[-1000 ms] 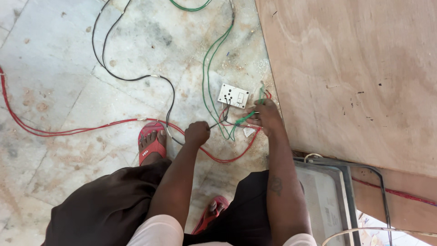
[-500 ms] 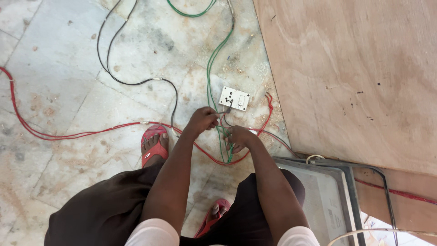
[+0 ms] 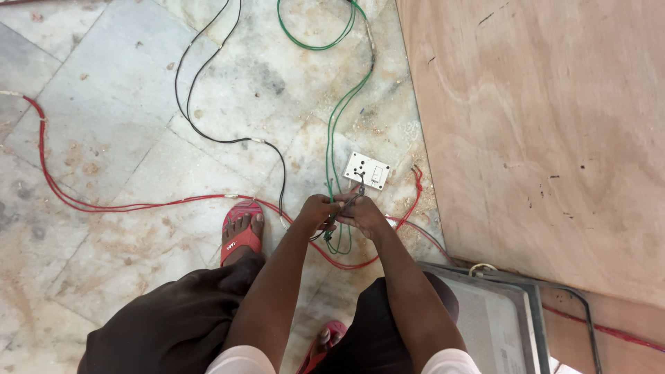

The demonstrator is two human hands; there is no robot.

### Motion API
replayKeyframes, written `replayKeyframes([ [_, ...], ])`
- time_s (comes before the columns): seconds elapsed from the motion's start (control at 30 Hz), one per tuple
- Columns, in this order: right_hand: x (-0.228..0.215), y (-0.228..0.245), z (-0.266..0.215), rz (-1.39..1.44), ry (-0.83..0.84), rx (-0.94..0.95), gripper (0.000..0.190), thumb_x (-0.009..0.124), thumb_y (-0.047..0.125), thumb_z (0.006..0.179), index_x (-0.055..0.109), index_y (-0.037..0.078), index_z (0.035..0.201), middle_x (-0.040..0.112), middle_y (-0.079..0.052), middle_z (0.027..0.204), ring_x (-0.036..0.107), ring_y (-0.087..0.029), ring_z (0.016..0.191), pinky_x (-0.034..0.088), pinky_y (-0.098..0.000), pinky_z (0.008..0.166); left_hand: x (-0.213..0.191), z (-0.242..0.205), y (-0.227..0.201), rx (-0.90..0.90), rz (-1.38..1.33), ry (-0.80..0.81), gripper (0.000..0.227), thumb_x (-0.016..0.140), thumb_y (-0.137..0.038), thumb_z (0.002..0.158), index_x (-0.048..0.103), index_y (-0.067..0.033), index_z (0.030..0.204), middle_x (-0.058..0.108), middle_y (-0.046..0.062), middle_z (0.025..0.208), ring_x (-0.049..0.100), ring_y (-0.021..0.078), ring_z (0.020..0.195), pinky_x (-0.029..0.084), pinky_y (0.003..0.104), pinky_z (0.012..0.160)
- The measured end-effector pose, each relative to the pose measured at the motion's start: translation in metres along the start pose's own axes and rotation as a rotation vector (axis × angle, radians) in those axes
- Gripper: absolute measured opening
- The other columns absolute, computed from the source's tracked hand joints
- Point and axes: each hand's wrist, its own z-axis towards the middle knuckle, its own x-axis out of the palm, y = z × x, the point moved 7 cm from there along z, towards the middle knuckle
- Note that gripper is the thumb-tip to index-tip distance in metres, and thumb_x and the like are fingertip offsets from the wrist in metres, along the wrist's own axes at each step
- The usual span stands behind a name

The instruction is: The person places a wooden trim piece into a cabinet, then moves to the floor to work on an electrical outlet. They strip the ends of green and red wires and connect them to the terminals of a white wall socket, securing the connections by hand.

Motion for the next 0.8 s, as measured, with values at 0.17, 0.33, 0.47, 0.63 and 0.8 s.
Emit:
replayKeyframes([
  [0.17,0.011,0.017,-0.013,0.115,0.063,0.045,0.041,0.063,0.004,0.091,0.057,0.004,0.132,0.068,-0.013,0.121,0.070,-0.022,0.106,0.060,-0.0384,0.095,-0.001,0.002,-0.014,0.101,0.088,-0.090,0.021,0.072,-0.016,0.090,0.069,0.0024,0.100,0.067,0.013,0.074,0.062,0.0210,0.053,0.054,0.035,0.046],
  [0.33,0.009,0.023,-0.020,0.138,-0.041,0.117,0.031,0.067,0.026,0.095,0.063,0.007,0.118,0.071,-0.010,0.117,0.070,-0.021,0.103,0.059,-0.0379,0.087,-0.020,-0.009,-0.036,0.169,0.070,-0.242,0.015,0.070,-0.014,0.093,0.067,-0.0012,0.100,0.072,0.008,0.077,0.066,0.0163,0.056,0.057,0.032,0.049],
  [0.47,-0.002,0.005,-0.011,0.054,-0.110,0.144,0.031,0.068,0.031,0.095,0.066,0.005,0.112,0.075,-0.010,0.106,0.073,-0.023,0.095,0.061,-0.0376,0.082,-0.035,0.000,-0.058,0.196,-0.047,-0.257,0.012,0.068,-0.013,0.094,0.066,-0.0021,0.097,0.071,0.009,0.075,0.065,0.0167,0.054,0.056,0.033,0.048],
  [0.63,-0.019,-0.015,-0.001,-0.040,-0.149,0.162,0.027,0.067,0.025,0.095,0.067,0.003,0.109,0.077,-0.010,0.101,0.077,-0.022,0.088,0.064,-0.0369,0.079,-0.083,-0.036,-0.208,0.726,0.165,-0.606,0.018,0.058,-0.011,0.099,0.066,-0.0063,0.084,0.064,0.003,0.063,0.063,0.0125,0.051,0.049,0.029,0.049],
  [0.8,-0.029,-0.024,0.007,-0.051,-0.183,0.142,0.024,0.068,0.024,0.096,0.069,0.002,0.106,0.077,-0.011,0.096,0.074,-0.021,0.082,0.064,-0.0369,0.074,-0.059,-0.141,-0.370,1.192,-0.014,-0.589,0.011,0.070,-0.014,0.097,0.068,-0.0050,0.091,0.062,-0.001,0.070,0.055,0.0077,0.060,0.046,0.026,0.056],
])
